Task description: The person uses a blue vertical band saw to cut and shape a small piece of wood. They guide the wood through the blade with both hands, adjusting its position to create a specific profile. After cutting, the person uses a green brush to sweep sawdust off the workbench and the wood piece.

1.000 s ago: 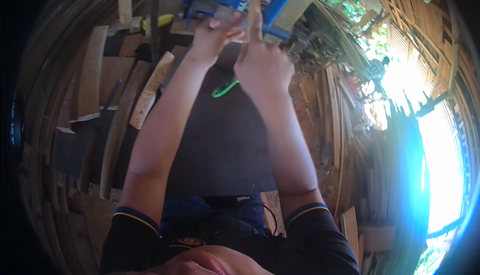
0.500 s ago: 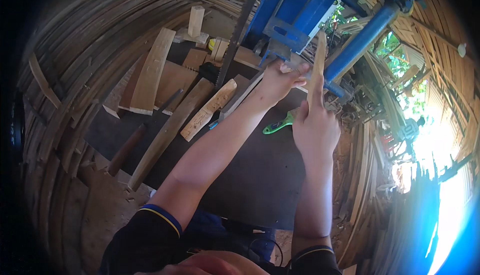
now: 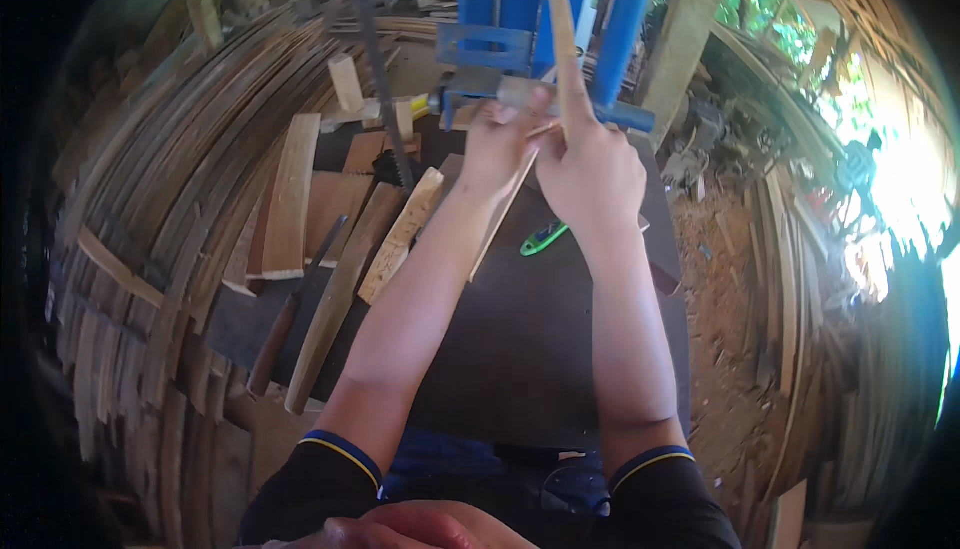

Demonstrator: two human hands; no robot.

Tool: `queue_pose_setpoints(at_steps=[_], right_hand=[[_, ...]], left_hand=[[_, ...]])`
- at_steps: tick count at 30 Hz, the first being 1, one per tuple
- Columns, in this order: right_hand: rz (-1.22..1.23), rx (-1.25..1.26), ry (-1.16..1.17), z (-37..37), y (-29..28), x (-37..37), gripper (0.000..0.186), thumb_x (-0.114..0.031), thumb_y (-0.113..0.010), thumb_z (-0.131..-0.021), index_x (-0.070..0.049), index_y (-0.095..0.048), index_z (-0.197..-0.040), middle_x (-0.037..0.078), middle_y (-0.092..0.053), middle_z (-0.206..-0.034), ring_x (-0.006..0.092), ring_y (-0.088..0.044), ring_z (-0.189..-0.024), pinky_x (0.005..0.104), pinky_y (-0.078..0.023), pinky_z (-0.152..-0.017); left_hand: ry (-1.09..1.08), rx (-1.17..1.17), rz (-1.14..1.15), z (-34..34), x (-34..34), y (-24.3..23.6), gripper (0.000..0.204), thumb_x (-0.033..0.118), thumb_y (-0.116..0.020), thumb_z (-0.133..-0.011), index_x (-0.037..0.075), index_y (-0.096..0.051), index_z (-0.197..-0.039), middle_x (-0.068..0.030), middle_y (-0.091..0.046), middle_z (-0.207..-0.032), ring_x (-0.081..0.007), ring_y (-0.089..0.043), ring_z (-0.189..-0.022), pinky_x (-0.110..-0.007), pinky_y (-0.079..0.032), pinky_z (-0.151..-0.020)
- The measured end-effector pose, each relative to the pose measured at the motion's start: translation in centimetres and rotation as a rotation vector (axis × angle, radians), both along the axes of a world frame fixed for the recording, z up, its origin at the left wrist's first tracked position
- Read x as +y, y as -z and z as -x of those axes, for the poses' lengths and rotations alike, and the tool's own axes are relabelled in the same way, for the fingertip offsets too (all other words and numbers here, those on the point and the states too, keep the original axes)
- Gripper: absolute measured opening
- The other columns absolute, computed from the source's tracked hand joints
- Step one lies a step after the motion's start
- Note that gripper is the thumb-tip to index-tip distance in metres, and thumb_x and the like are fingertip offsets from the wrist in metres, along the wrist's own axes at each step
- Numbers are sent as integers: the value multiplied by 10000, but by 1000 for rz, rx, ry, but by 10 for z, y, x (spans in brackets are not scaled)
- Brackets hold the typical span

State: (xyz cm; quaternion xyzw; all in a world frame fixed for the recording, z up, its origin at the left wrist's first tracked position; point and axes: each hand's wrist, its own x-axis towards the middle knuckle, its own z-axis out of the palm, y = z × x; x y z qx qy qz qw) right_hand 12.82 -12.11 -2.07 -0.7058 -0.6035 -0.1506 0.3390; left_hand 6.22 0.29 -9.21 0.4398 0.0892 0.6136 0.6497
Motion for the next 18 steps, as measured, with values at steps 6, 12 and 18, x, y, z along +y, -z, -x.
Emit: queue_pose_setpoints(at_steps=[6, 12, 18], right_hand=[[18, 70, -145, -10, -2, -8, 726, -137, -563, -837, -180, -322, -1520, 222, -679, -773, 421, -676, -744, 524, -544, -702], [57, -26, -269, -22, -20, -71, 580, -91, -625, -841, -174, -516, -1404, 202, -656, -774, 422, -623, -697, 500, -507, -642], [38, -38, -154, -12, -46, -134, 424, -159, -665, -828, -183, -665, -1252, 152, -610, -639, 362, -596, -563, 439, -475, -540]], left_hand=[[17, 115, -65, 14, -22, -17, 321, 274, -679, -952, 6, -620, -1119, -96, -689, -1042, -203, -684, -961, -360, -586, -839], [-35, 89, 24, 13, -17, -15, 327, 248, -697, -937, 8, -511, -1059, -163, -655, -1094, -271, -690, -960, -423, -602, -862], [23, 29, 10, 11, -11, -12, 308, 201, -716, -922, 94, -434, -858, -159, -651, -1078, -286, -685, -961, -425, -622, -802]])
